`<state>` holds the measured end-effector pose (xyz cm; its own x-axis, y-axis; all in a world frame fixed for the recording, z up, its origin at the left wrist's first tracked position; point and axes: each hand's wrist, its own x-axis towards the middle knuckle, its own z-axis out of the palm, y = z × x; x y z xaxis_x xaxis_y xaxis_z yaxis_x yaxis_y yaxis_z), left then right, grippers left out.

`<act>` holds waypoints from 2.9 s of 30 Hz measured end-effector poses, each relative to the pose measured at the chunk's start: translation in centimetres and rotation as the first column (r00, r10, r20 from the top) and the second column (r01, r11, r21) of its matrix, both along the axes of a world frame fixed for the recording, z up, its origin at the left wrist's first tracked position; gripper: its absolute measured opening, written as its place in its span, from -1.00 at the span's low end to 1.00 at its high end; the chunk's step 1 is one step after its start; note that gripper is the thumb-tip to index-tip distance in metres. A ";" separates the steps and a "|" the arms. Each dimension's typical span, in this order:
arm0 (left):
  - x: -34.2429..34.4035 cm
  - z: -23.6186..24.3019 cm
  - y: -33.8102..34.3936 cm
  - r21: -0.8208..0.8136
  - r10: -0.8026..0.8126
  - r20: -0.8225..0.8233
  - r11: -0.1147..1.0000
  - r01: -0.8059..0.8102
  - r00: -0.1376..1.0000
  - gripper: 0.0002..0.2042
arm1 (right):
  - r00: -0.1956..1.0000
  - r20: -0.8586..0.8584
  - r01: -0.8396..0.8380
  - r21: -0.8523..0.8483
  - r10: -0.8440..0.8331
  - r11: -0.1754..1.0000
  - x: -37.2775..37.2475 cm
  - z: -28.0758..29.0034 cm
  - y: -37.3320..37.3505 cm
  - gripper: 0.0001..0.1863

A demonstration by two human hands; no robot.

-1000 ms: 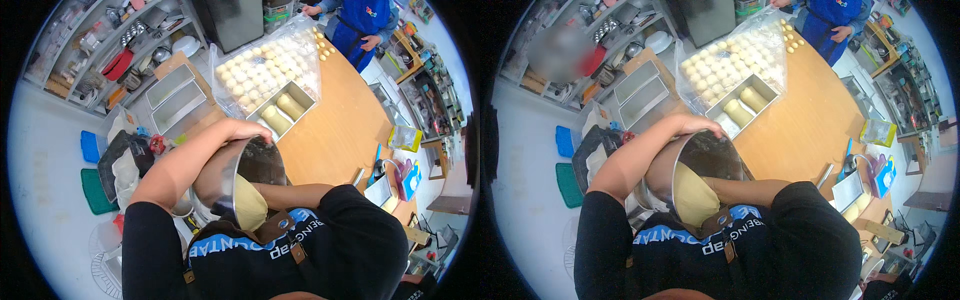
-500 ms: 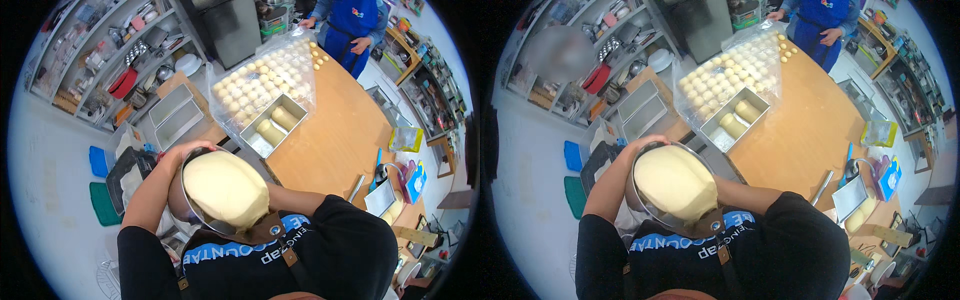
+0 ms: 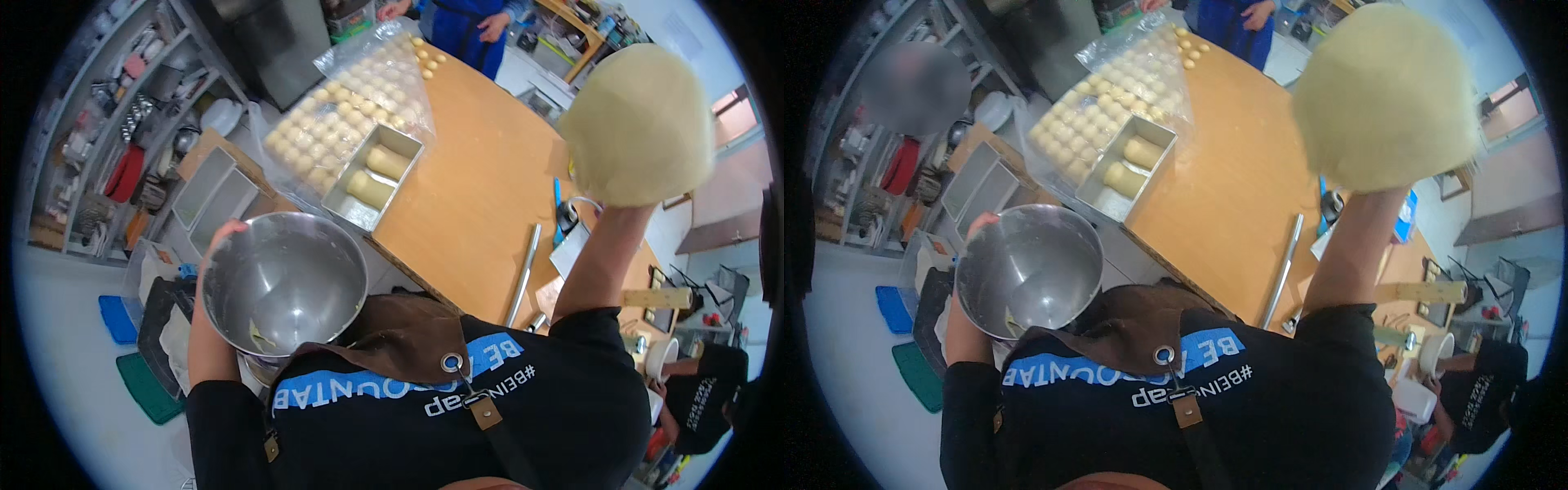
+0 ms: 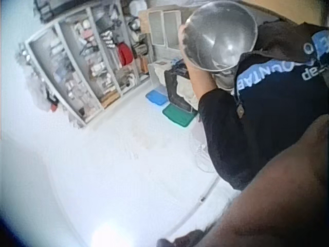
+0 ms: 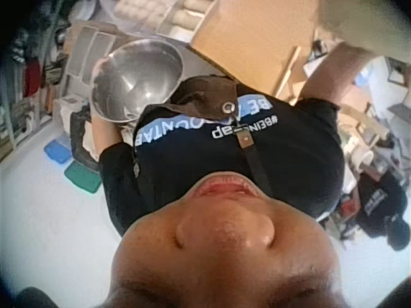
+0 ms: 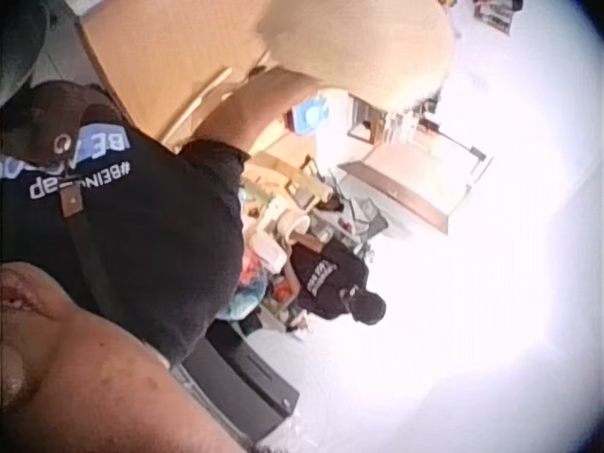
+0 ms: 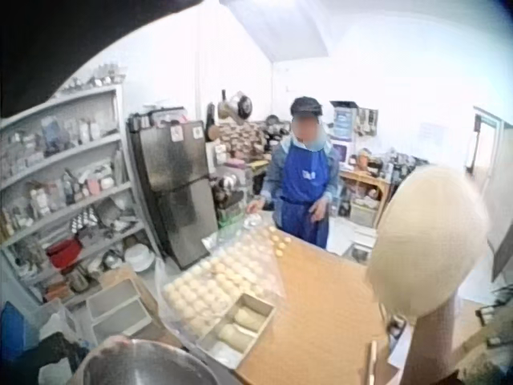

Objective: The person prepares dough using a stand mixer, rolls and shapes the dough by hand on a tabletop, and places the shaped rolls into metal baking pans.

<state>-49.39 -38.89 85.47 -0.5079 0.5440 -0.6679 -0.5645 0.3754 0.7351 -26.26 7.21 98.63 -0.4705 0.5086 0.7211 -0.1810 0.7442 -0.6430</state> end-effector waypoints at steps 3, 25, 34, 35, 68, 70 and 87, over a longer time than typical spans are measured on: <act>-0.7 -0.2 1.3 0.029 -0.008 -0.019 1.000 0.008 1.000 -0.74 | 0.936 -0.230 0.344 0.446 -0.265 0.826 1.6 3.5 1.1 -0.61; 5.0 3.1 -2.7 0.427 0.360 -0.409 0.888 -0.173 0.839 -0.74 | 0.743 0.317 0.454 0.409 -0.590 0.792 2.7 -18.9 9.1 -0.76; -0.1 6.4 4.1 -0.090 0.006 -0.086 0.996 -0.014 0.996 -0.66 | 0.526 0.595 -0.764 0.016 0.608 0.645 -5.0 -5.3 -19.7 -0.82; -0.7 6.5 5.3 -0.077 -0.114 -0.067 0.991 0.109 0.991 -0.61 | 0.498 0.713 -0.770 0.103 0.493 0.629 -6.4 -5.9 -22.7 -0.80; 0.1 8.0 5.5 0.152 -0.805 -0.376 0.435 0.887 0.459 -0.52 | 0.223 0.886 -0.975 0.209 0.406 0.081 -12.0 -14.9 -41.8 -0.83; 0.1 7.6 5.7 0.120 -0.806 -0.370 0.453 0.884 0.463 -0.53 | 0.084 0.931 -0.995 0.096 0.356 -0.014 -12.5 -14.5 -41.8 -0.79; 0.0 8.9 4.7 -0.015 -0.587 -0.525 0.730 0.683 0.616 -0.52 | -0.718 0.418 -0.584 -0.797 0.557 -0.156 -13.8 -14.3 -34.0 -0.51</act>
<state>-49.43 -34.24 94.37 -0.2031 0.9288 -0.3098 0.1968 0.3487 0.9163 -40.03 -26.84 84.34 -0.2324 -0.9294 -0.2866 -0.0612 0.3081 -0.9494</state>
